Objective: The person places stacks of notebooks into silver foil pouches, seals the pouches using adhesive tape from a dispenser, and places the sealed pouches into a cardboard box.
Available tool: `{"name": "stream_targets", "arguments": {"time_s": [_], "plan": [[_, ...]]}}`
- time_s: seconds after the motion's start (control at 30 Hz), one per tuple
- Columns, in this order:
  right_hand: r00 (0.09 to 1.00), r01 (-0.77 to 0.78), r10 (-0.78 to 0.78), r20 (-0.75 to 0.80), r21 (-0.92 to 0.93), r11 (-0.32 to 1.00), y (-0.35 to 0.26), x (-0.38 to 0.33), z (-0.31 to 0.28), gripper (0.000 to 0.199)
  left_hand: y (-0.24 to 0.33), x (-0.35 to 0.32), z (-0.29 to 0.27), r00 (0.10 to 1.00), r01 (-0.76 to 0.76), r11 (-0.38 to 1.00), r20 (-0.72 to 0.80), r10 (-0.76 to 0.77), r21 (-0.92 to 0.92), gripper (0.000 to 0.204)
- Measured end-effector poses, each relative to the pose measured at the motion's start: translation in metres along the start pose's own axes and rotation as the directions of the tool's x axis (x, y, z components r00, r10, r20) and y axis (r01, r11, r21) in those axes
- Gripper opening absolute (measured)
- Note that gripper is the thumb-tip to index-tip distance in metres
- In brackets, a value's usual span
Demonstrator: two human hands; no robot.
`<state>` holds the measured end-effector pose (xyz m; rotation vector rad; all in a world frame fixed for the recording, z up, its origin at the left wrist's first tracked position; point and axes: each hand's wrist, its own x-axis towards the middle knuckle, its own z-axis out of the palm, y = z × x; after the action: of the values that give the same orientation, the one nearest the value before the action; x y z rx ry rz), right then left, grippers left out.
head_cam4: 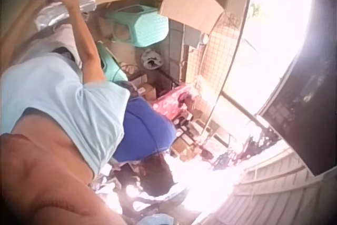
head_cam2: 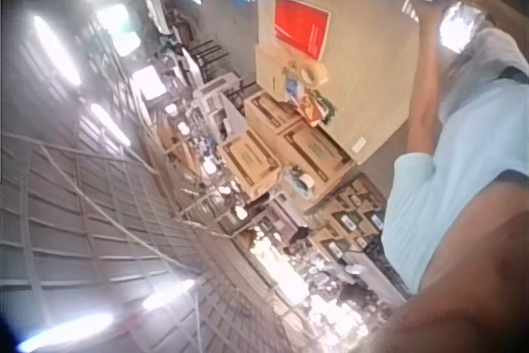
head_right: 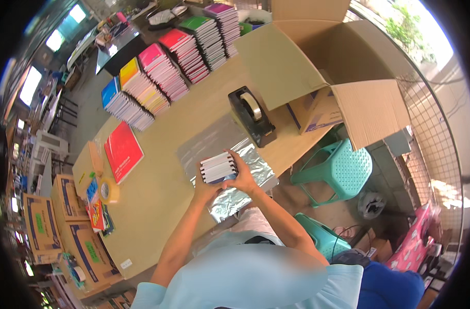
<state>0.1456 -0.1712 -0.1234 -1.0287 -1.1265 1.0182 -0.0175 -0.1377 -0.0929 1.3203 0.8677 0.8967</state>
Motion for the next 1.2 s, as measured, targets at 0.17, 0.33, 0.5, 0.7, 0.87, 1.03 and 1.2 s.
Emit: {"name": "stream_targets", "arguments": {"time_s": [0.17, 0.33, 0.5, 0.7, 0.87, 1.03, 1.2], "plan": [[0.997, 0.081, -0.080, -0.018, 0.028, 0.996, -0.001, 0.005, -0.004, 0.116, 0.002, 0.004, 0.011, 0.965, -0.201, 0.884, -0.067, 0.252, 0.423, 0.097], [0.998, -0.060, 0.060, 0.007, -0.059, 0.996, 0.007, 0.020, -0.003, 0.122, -0.013, 0.019, -0.002, 0.982, -0.071, 0.972, -0.153, 0.107, 0.225, 0.094], [1.000, -0.017, 0.015, 0.023, 0.058, 0.998, 0.017, 0.015, -0.010, 0.122, -0.015, 0.011, -0.004, 0.998, -0.043, 0.978, -0.035, 0.051, 0.205, 0.089], [0.997, 0.053, -0.053, 0.058, 0.002, 0.999, 0.025, 0.027, -0.008, 0.107, -0.015, 0.019, -0.008, 0.984, 0.146, 0.952, -0.134, -0.113, 0.269, 0.091], [0.974, -0.210, 0.211, 0.085, -0.026, 0.977, -0.008, 0.033, -0.037, 0.105, 0.008, -0.005, 0.000, 0.995, -0.052, 0.983, -0.078, 0.067, 0.178, 0.109], [0.774, -0.227, 0.482, 0.412, -0.530, 0.817, -0.052, 0.111, -0.041, 0.088, -0.006, -0.042, -0.057, 0.953, 0.053, 0.557, -0.208, 0.219, 0.829, 0.114], [0.512, 0.080, 0.651, 0.560, -0.786, 0.613, -0.053, 0.162, 0.013, 0.082, -0.002, -0.042, -0.083, 0.984, 0.157, 0.458, -0.177, 0.002, 0.875, 0.135]]}}
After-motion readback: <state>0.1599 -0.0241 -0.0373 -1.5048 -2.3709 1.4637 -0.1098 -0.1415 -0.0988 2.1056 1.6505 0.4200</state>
